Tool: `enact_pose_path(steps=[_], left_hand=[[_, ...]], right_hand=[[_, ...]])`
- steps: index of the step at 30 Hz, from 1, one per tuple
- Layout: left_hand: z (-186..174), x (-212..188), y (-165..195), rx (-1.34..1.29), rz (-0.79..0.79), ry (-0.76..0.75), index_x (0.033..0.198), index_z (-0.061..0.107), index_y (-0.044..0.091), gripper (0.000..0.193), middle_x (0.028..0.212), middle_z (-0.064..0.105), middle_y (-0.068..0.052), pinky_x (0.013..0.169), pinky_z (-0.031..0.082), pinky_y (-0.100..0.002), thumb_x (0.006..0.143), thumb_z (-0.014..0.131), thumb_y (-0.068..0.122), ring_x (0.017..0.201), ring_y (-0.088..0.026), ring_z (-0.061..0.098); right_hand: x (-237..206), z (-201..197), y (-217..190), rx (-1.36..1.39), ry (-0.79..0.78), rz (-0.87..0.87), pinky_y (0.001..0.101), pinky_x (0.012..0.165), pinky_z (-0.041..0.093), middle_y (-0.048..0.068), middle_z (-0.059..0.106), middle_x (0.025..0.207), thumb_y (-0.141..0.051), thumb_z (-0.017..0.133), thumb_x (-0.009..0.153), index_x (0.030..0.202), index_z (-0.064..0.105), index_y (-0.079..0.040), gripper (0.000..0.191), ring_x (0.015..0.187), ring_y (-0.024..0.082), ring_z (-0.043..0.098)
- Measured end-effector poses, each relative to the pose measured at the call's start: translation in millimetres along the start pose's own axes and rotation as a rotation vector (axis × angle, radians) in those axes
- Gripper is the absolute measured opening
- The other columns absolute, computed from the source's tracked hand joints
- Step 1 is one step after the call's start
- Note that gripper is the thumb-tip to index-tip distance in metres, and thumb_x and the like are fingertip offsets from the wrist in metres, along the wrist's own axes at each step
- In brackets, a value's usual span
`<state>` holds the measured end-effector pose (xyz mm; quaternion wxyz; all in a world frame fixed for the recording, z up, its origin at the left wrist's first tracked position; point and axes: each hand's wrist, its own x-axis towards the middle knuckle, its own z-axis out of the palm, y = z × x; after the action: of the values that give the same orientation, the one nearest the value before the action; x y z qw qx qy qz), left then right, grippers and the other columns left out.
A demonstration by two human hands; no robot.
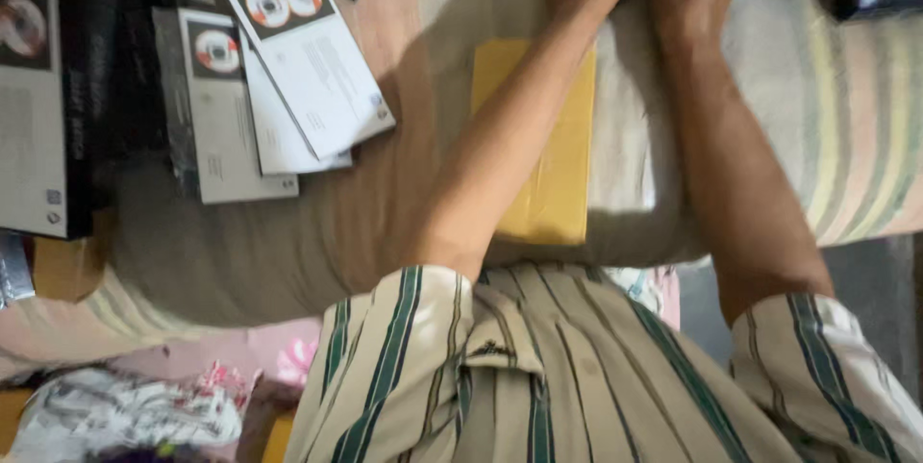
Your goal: The person places a smart watch retail box into a yellow padded courier mailer, folds the flap closed, and repeatedly presses along the sealed edges with both hands. They then set the sealed mailer aside and handle another box and mailer on the bed.
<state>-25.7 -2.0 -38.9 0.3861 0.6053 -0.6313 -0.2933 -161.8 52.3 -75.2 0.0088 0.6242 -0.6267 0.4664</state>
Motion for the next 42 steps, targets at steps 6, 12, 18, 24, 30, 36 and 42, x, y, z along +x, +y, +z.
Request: enact_pose_path(steps=[6,12,18,24,30,36,42], left_hand=[[-64.8,-41.1,40.3,-0.124,0.195,-0.164,0.079,0.076,0.004,0.031,0.070,0.076,-0.011,0.062,0.056,-0.041,0.073,0.077,0.035,0.067,-0.027,0.075],[-150.5,-117.2,40.0,-0.155,0.334,-0.272,0.096,0.080,0.006,0.035,0.085,0.072,-0.012,0.072,0.054,-0.039,0.094,0.072,0.041,0.078,-0.023,0.072],[-193.9,-214.8,18.7,0.121,0.443,0.071,0.142,0.062,0.000,0.057,0.138,0.060,-0.013,0.112,0.049,-0.040,0.104,0.066,0.042,0.127,-0.025,0.058],[-230.9,-279.6,6.2,0.367,0.583,-0.057,0.129,0.062,-0.009,0.055,0.137,0.058,-0.022,0.118,0.044,-0.050,0.098,0.073,0.035,0.130,-0.038,0.055],[-234.3,-282.3,-21.4,0.226,0.716,-0.024,0.120,0.067,-0.009,0.055,0.129,0.060,-0.018,0.115,0.048,-0.045,0.096,0.083,0.037,0.125,-0.036,0.057],[-235.5,-278.3,-31.8,0.158,0.778,0.034,0.114,0.069,-0.008,0.055,0.120,0.060,-0.017,0.107,0.052,-0.044,0.092,0.087,0.039,0.119,-0.033,0.056],[-236.4,-277.7,-49.0,0.061,0.782,0.029,0.109,0.069,-0.003,0.047,0.120,0.058,-0.014,0.105,0.052,-0.044,0.089,0.089,0.036,0.117,-0.033,0.057]], right_hand=[[-23.7,-42.6,-53.1,0.846,0.105,0.114,0.0311,0.081,0.054,0.005,0.058,0.106,0.017,0.069,0.106,0.127,0.051,-0.002,0.034,0.090,0.016,0.060],[-62.1,-119.0,-131.5,0.871,-0.005,0.256,0.0272,0.083,0.055,0.004,0.058,0.105,0.012,0.073,0.112,0.124,0.050,-0.003,0.031,0.087,0.012,0.062],[-81.3,-142.5,-177.0,0.860,-0.125,0.237,0.0303,0.075,0.058,0.010,0.062,0.105,0.008,0.072,0.113,0.130,0.048,-0.001,0.030,0.087,0.017,0.067],[-85.5,-159.9,-190.7,0.877,-0.302,0.362,0.0283,0.071,0.059,0.014,0.065,0.100,0.008,0.071,0.112,0.134,0.042,-0.001,0.037,0.084,0.021,0.073],[-95.7,-127.9,-236.7,0.688,-0.424,0.340,0.0235,0.072,0.058,0.013,0.071,0.095,0.008,0.073,0.103,0.124,0.046,0.002,0.035,0.084,0.015,0.073],[-94.5,-117.8,-269.3,0.338,-0.440,0.337,0.0205,0.063,0.049,0.014,0.072,0.081,0.000,0.079,0.096,0.117,0.056,0.004,0.032,0.073,0.010,0.068],[-107.7,-107.6,-260.7,0.310,-0.427,0.303,0.0239,0.070,0.053,0.013,0.076,0.084,0.001,0.081,0.100,0.119,0.055,0.007,0.032,0.075,0.010,0.071]])
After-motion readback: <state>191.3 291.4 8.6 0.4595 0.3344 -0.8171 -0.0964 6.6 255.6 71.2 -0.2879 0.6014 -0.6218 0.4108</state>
